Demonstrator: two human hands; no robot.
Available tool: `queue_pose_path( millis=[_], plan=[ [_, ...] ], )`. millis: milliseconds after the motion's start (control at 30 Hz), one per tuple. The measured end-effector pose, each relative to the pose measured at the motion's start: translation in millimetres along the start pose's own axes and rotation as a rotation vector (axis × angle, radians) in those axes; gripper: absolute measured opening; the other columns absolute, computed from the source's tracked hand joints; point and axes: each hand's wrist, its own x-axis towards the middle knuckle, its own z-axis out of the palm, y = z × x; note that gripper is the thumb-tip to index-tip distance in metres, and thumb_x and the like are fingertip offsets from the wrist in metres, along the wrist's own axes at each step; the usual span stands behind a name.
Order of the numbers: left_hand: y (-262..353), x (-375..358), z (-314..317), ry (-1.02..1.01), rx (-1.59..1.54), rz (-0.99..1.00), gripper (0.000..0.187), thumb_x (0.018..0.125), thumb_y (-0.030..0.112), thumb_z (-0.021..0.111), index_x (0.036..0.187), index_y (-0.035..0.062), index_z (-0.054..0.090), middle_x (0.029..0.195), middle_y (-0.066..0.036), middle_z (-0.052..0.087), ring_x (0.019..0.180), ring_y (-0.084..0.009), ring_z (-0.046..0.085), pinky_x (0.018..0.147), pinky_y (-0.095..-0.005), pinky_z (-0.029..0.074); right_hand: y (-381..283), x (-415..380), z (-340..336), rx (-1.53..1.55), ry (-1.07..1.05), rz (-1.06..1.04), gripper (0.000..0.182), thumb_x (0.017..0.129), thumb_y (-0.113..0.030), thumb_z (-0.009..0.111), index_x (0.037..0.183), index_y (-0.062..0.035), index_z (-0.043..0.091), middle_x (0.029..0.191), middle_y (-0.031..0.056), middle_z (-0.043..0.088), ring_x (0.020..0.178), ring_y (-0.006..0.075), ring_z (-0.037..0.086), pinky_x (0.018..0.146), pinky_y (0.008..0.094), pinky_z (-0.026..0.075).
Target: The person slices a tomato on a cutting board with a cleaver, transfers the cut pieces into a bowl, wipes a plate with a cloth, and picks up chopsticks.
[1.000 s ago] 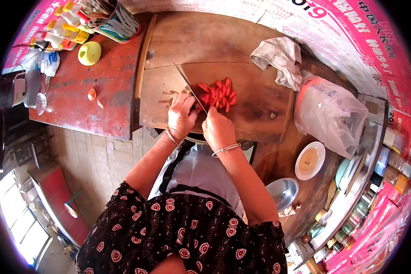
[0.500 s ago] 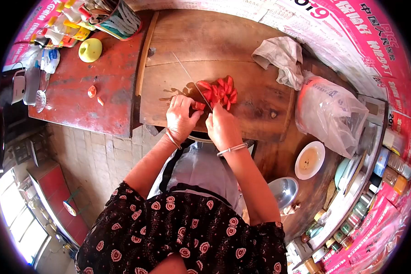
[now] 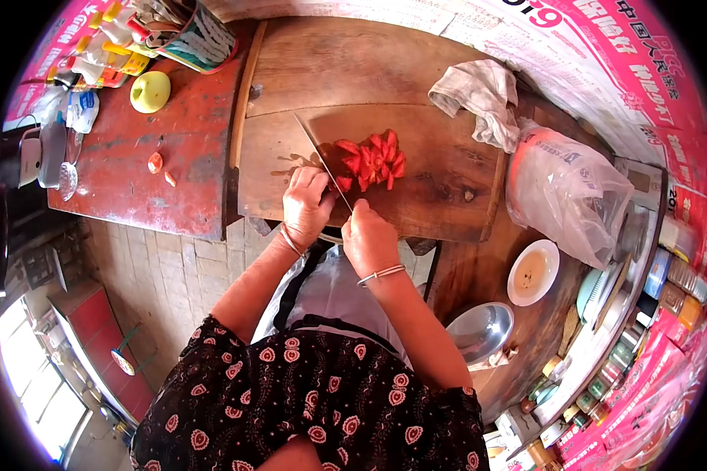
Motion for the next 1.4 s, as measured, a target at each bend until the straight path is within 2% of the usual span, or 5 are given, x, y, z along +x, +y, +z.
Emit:
queue_pose_path(
  millis=[633,867,1000,1133,1400],
  plan=[
    [-0.7,3.7,7.7,0.019,0.145,-0.043,0.017,0.063,0.007,0.065,0.075,0.0051,0.053,0.082,-0.011,0.052,0.081,-0.0321,0.051,0.071,-0.0408,0.045,9.5,-4.0,-5.7,-0.103,-0.068,0.006,0.013,0.080,-0.013,0.053,0.083,-0.0033,0.045,0.071,0.0186,0.060,0.063,0.0380,0.061,0.057,0.0476,0.050],
    [-10.7,14.3,20.5,-0.005,0.173,0.040,0.015,0.066,0.006,0.063,0.078,0.0052,0.054,0.078,-0.013,0.053,0.079,-0.0339,0.052,0.074,-0.0432,0.043,5.5,0.2,-10.8,0.159,0.136,-0.086,0.016,0.079,-0.013,0.056,0.081,-0.0028,0.045,0.065,0.0203,0.056,0.062,0.0401,0.057,0.055,0.0495,0.045],
    [-10.6,22.0,14.2,-0.155,0.092,0.182,0.022,0.067,0.003,0.065,0.088,0.0022,0.058,0.081,-0.013,0.056,0.077,-0.0324,0.054,0.069,-0.0390,0.045,3.4,-8.9,-19.1,-0.002,0.171,0.003,0.017,0.077,-0.012,0.056,0.084,-0.0030,0.045,0.071,0.0162,0.057,0.060,0.0351,0.060,0.054,0.0444,0.049],
    [-7.0,12.2,-1.3,-0.104,-0.166,-0.096,0.024,0.072,0.001,0.065,0.094,0.0018,0.059,0.087,-0.012,0.058,0.077,-0.0247,0.057,0.067,-0.0330,0.048,28.5,-25.1,-28.1,-0.123,0.370,0.047,0.019,0.077,-0.014,0.057,0.088,-0.0022,0.046,0.079,0.0142,0.055,0.060,0.0314,0.060,0.051,0.0409,0.049],
    [-2.3,5.6,-3.3,-0.189,-0.103,-0.042,0.024,0.073,0.000,0.064,0.095,0.0015,0.059,0.093,-0.012,0.055,0.075,-0.0236,0.057,0.067,-0.0320,0.049,79.1,-17.3,-15.4,-0.417,0.548,0.152,0.036,0.078,-0.011,0.053,0.108,0.0078,0.050,0.081,0.0122,0.054,0.079,0.0264,0.053,0.062,0.0340,0.047]
  ],
)
